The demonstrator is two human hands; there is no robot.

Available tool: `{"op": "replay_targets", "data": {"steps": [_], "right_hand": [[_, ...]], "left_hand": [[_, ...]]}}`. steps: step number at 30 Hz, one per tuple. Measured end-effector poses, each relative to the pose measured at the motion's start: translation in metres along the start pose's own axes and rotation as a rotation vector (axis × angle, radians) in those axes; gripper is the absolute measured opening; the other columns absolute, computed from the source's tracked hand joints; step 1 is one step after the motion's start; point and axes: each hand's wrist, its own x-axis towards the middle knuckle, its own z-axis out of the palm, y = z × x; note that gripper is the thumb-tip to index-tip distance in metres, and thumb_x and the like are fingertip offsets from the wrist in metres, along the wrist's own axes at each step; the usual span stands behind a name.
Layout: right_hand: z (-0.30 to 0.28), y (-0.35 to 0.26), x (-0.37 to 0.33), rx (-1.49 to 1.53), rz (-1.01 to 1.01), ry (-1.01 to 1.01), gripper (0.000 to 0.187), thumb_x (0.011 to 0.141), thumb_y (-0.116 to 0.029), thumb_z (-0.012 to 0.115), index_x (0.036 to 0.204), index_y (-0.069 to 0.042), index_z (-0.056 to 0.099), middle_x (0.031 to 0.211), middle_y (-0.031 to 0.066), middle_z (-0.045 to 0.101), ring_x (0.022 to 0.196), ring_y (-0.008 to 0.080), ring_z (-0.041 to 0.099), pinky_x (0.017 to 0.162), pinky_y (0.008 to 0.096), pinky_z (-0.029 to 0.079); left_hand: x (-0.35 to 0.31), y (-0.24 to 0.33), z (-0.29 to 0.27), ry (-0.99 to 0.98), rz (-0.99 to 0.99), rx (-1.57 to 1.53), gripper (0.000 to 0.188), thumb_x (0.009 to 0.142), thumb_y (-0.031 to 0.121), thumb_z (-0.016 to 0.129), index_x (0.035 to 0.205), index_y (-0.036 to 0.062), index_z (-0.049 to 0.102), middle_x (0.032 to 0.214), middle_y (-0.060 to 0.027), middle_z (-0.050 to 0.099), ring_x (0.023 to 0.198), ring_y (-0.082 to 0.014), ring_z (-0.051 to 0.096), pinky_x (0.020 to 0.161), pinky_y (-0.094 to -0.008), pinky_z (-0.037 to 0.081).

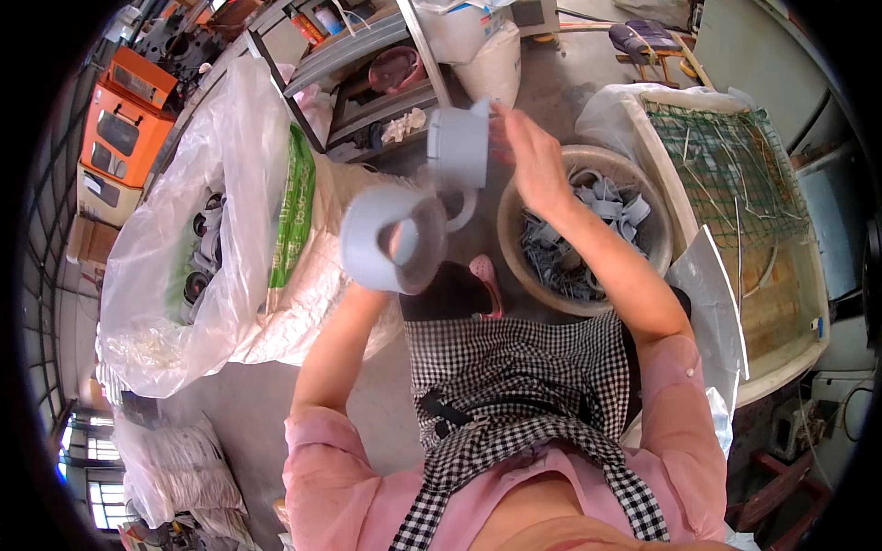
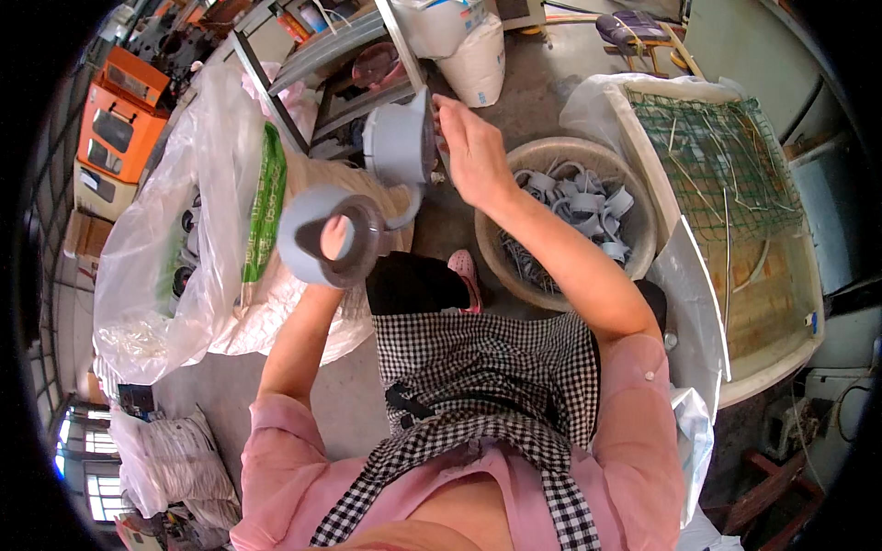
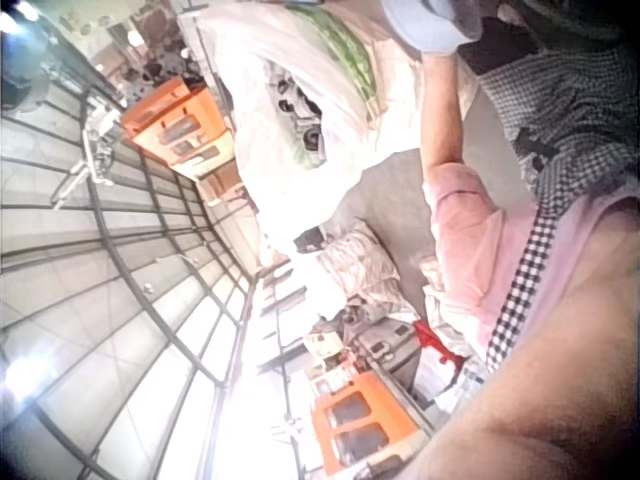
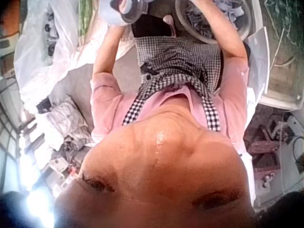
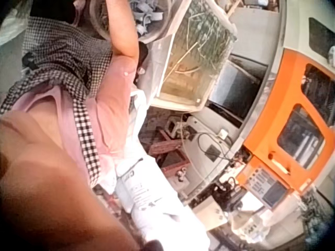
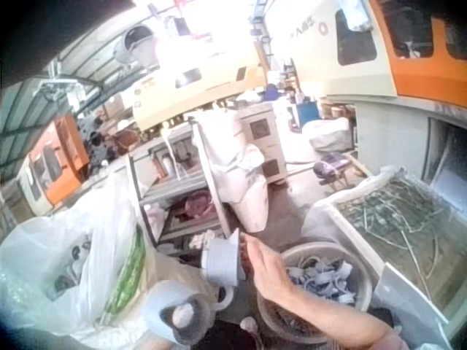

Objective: The person picks up grey plastic parts from a large basin by hand, places some into a storage bag, and uses a metal rod to move a wire mesh grid inside a nearby water tank.

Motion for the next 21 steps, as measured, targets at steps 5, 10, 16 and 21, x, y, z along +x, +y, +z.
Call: {"op": "replay_targets", "data": {"steps": [5,10,16,21], "right_hand": [[-0.087,0.033,0.031,-0.295,0.181,0.099,0.029,0.093,-0.024,0.047,0.083,0.001,0.057,0.07,0.008,0.061,0.057,0.0145,0.063,0.048,0.0252,0.047],[-0.189,0.171,0.028,-1.081,0.685,-0.279,0.062,0.082,-0.058,0.048,0.071,0.0,0.066,0.074,0.0148,0.065,0.062,0.0277,0.064,0.066,0.0376,0.05],[-0.338,0.368,-0.113,-1.449,1.031,-0.519,0.048,0.077,-0.045,0.06,0.097,-0.001,0.065,0.106,0.0223,0.06,0.101,0.034,0.057,0.087,0.0401,0.046],[-0.262,0.415,-0.199,-1.21,1.002,0.299,0.036,0.075,-0.033,0.059,0.089,-0.001,0.066,0.093,0.0225,0.063,0.094,0.0397,0.058,0.08,0.0447,0.047]], "left_hand": [[-0.032,-0.049,-0.073,0.183,-0.153,0.265,0.025,0.086,0.011,0.049,0.107,0.0018,0.059,0.1,-0.0089,0.059,0.087,-0.0212,0.057,0.079,-0.034,0.046],[-0.088,-0.191,-0.286,0.358,-0.704,0.838,0.032,0.086,0.035,0.058,0.107,0.0119,0.066,0.101,-0.0107,0.065,0.089,-0.0261,0.063,0.072,-0.0346,0.048],[-0.053,-0.261,-0.262,0.485,-0.768,1.197,0.053,0.072,0.049,0.069,0.103,0.0059,0.065,0.096,-0.0092,0.065,0.097,-0.0248,0.06,0.083,-0.0365,0.046],[0.026,-0.097,-0.123,0.519,-0.032,0.72,0.024,0.074,0.01,0.074,0.093,0.0017,0.064,0.093,-0.0071,0.065,0.084,-0.0202,0.062,0.077,-0.0289,0.049]]}}
